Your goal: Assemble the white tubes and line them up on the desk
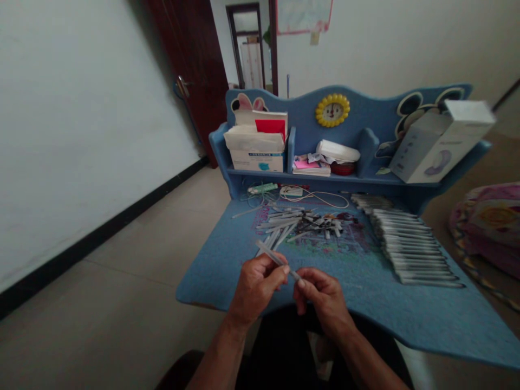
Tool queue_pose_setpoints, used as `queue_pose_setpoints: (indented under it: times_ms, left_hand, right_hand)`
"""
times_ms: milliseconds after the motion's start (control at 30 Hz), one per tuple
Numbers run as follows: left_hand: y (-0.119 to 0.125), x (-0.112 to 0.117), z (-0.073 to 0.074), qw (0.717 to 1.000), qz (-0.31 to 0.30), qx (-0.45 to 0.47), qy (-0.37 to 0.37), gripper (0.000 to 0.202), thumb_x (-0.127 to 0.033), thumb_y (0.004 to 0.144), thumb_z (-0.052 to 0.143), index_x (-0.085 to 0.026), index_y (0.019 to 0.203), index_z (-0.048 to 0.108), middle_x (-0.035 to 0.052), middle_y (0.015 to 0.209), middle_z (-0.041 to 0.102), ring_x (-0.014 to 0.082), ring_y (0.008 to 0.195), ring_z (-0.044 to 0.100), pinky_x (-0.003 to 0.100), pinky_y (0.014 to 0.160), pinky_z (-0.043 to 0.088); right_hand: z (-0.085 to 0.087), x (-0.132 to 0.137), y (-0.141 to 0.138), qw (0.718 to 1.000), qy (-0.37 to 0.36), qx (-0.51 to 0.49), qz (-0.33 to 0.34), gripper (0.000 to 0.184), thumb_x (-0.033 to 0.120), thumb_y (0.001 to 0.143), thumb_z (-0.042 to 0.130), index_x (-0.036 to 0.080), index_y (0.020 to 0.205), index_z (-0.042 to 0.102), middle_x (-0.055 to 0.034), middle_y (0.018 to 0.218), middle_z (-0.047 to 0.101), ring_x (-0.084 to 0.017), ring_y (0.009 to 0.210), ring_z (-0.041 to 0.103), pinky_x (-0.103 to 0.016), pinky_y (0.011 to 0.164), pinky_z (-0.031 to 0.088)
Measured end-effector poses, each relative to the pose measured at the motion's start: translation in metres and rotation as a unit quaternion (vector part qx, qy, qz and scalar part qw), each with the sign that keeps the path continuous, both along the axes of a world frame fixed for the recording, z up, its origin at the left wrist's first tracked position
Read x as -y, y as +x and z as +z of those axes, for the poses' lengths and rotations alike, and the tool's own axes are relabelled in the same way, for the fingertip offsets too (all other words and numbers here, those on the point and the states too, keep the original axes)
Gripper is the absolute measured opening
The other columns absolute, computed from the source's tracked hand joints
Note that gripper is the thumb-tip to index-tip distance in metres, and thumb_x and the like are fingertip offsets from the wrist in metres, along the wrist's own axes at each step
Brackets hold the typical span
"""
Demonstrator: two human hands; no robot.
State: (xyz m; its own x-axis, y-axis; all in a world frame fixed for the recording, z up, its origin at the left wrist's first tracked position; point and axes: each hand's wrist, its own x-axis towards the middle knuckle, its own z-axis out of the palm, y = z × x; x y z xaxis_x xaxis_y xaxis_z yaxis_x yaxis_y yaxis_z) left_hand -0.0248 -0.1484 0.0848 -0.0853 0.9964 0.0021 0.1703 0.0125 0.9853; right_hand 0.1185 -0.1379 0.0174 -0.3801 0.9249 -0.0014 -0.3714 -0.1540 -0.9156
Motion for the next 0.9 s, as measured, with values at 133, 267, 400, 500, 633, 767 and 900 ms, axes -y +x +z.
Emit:
queue_pose_setpoints:
  times_ms: [133, 267, 400, 500, 633, 767, 900]
  left_hand:
    - [0.002, 0.002, 0.002, 1.000, 0.010, 0.006, 0.005, 0.011, -0.026, 0.071, 0.062, -0.014, 0.074, 0.062, -0.0017, 0.053, 0.058, 0.0096, 0.044, 0.050, 0.019, 0.045, 0.041]
    - [0.003, 0.003, -0.001, 0.999, 0.023, 0.024, 0.006, 0.010, -0.025, 0.071, 0.061, -0.015, 0.072, 0.061, -0.0018, 0.053, 0.059, 0.0092, 0.043, 0.050, 0.019, 0.045, 0.042]
    - [0.005, 0.004, -0.004, 0.999, 0.026, 0.044, 0.003, 0.010, -0.025, 0.071, 0.061, -0.015, 0.074, 0.060, -0.0026, 0.051, 0.059, 0.0087, 0.041, 0.049, 0.019, 0.042, 0.040]
    - [0.007, 0.003, -0.006, 0.999, 0.024, 0.048, 0.003, 0.011, -0.026, 0.072, 0.060, -0.015, 0.075, 0.059, -0.0027, 0.051, 0.059, 0.0086, 0.040, 0.049, 0.018, 0.042, 0.040]
    - [0.008, 0.001, -0.007, 0.999, 0.024, 0.045, 0.012, 0.012, -0.028, 0.074, 0.059, -0.015, 0.074, 0.058, -0.0033, 0.050, 0.057, 0.0083, 0.041, 0.047, 0.018, 0.042, 0.040]
    - [0.007, 0.000, -0.007, 0.999, 0.029, 0.011, 0.027, 0.014, -0.030, 0.076, 0.059, -0.016, 0.076, 0.061, -0.0034, 0.053, 0.056, 0.0089, 0.046, 0.049, 0.018, 0.045, 0.041]
    - [0.002, -0.001, -0.006, 0.997, 0.052, -0.040, 0.048, 0.017, -0.029, 0.074, 0.062, -0.017, 0.086, 0.066, -0.0010, 0.065, 0.063, 0.0132, 0.060, 0.058, 0.020, 0.057, 0.046]
  right_hand:
    - [0.001, 0.003, -0.002, 0.999, -0.014, -0.020, -0.023, 0.024, 0.038, 0.075, 0.066, 0.015, 0.080, 0.061, 0.0036, 0.052, 0.058, -0.007, 0.035, 0.048, -0.017, 0.035, 0.036]
    - [0.005, 0.007, -0.004, 0.998, -0.018, -0.028, -0.047, 0.024, 0.038, 0.075, 0.065, 0.015, 0.078, 0.061, 0.0035, 0.051, 0.057, -0.006, 0.033, 0.045, -0.017, 0.032, 0.033]
    - [0.009, 0.009, -0.004, 0.999, -0.007, -0.018, -0.048, 0.024, 0.038, 0.076, 0.065, 0.015, 0.077, 0.061, 0.0045, 0.049, 0.055, -0.005, 0.033, 0.043, -0.016, 0.033, 0.032]
    - [0.010, 0.010, -0.004, 0.999, -0.010, -0.015, -0.045, 0.023, 0.038, 0.076, 0.064, 0.015, 0.077, 0.062, 0.0046, 0.049, 0.054, -0.005, 0.033, 0.042, -0.016, 0.033, 0.032]
    - [0.011, 0.008, -0.007, 0.999, -0.015, -0.031, -0.034, 0.023, 0.037, 0.078, 0.062, 0.015, 0.078, 0.061, 0.0038, 0.051, 0.055, -0.005, 0.033, 0.043, -0.016, 0.033, 0.032]
    - [0.008, 0.005, -0.009, 0.999, -0.015, -0.044, -0.018, 0.022, 0.037, 0.080, 0.061, 0.015, 0.080, 0.060, 0.0028, 0.055, 0.058, -0.006, 0.035, 0.047, -0.016, 0.035, 0.035]
    - [0.000, 0.004, -0.013, 0.998, -0.029, -0.058, -0.009, 0.022, 0.037, 0.080, 0.060, 0.016, 0.085, 0.059, 0.0022, 0.057, 0.060, -0.006, 0.036, 0.049, -0.016, 0.036, 0.036]
